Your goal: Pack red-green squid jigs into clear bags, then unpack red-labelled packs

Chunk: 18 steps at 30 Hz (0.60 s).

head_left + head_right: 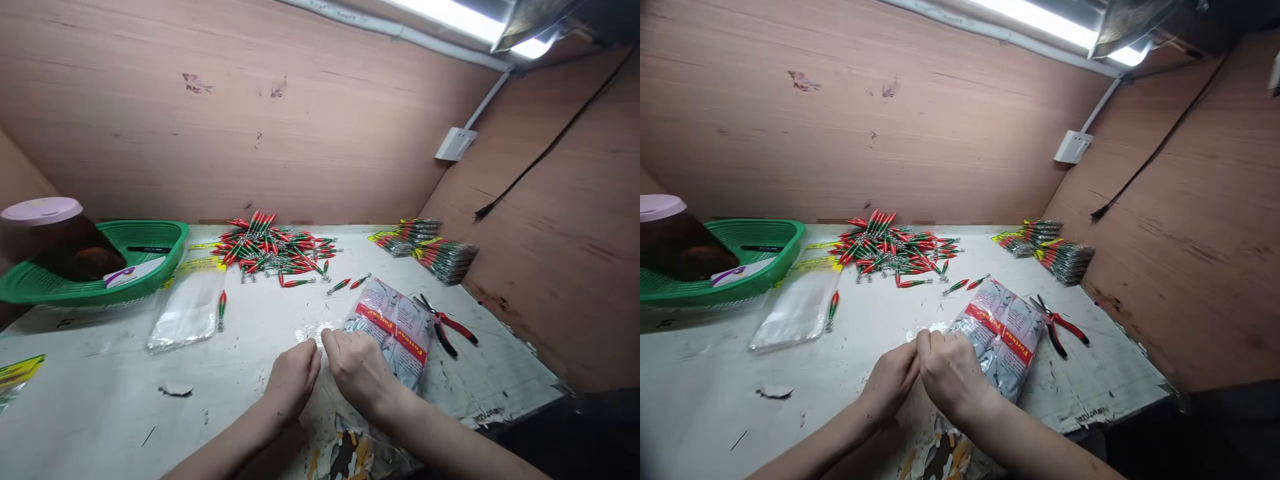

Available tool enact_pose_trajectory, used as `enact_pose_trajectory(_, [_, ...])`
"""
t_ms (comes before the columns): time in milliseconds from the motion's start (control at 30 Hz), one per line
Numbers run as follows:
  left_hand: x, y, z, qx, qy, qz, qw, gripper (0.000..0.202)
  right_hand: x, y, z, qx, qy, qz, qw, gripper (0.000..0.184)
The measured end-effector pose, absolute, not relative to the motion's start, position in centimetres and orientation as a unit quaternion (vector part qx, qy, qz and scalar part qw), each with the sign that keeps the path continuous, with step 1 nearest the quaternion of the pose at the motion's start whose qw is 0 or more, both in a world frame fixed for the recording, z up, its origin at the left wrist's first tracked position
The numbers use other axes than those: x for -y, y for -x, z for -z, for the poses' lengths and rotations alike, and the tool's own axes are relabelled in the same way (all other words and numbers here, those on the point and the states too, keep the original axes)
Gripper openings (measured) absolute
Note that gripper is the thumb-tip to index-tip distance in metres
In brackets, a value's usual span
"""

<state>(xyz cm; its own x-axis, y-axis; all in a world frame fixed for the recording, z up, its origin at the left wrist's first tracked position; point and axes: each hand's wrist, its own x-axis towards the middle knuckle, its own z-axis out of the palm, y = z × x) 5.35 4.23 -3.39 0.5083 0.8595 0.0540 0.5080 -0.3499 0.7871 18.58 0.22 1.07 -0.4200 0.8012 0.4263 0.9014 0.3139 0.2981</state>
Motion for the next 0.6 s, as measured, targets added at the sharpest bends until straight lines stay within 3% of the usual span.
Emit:
enact_pose_trajectory(167, [-4.0, -5.8, 3.0, -0.389, -0.792, -0.261, 0.391, 0.025, 0.9, -18.7, -2.0, 0.802, 0.547, 0.237, 0.040, 0.016])
enact_pose_trajectory(300, [-3.6, -6.3, 2.6, -0.346, -0.855, -0.246, 0.298, 0.027, 1.4, -19.0, -1.8, 0.781, 0.605, 0.157, 0.019, 0.016])
enact_pose_trajectory(433, [-3.6, -6.8, 1.7, -0.302, -0.904, -0.238, 0.189, 0.023, 1.3, -20.6, -2.5, 0.774, 0.626, 0.074, 0.060, 0.016])
enact_pose_trajectory(600, [-4.2, -5.8, 1.5, -0.310, -0.899, -0.255, 0.174, 0.024, -0.1, -27.1, -4.2, 0.678, 0.708, 0.008, 0.199, 0.017])
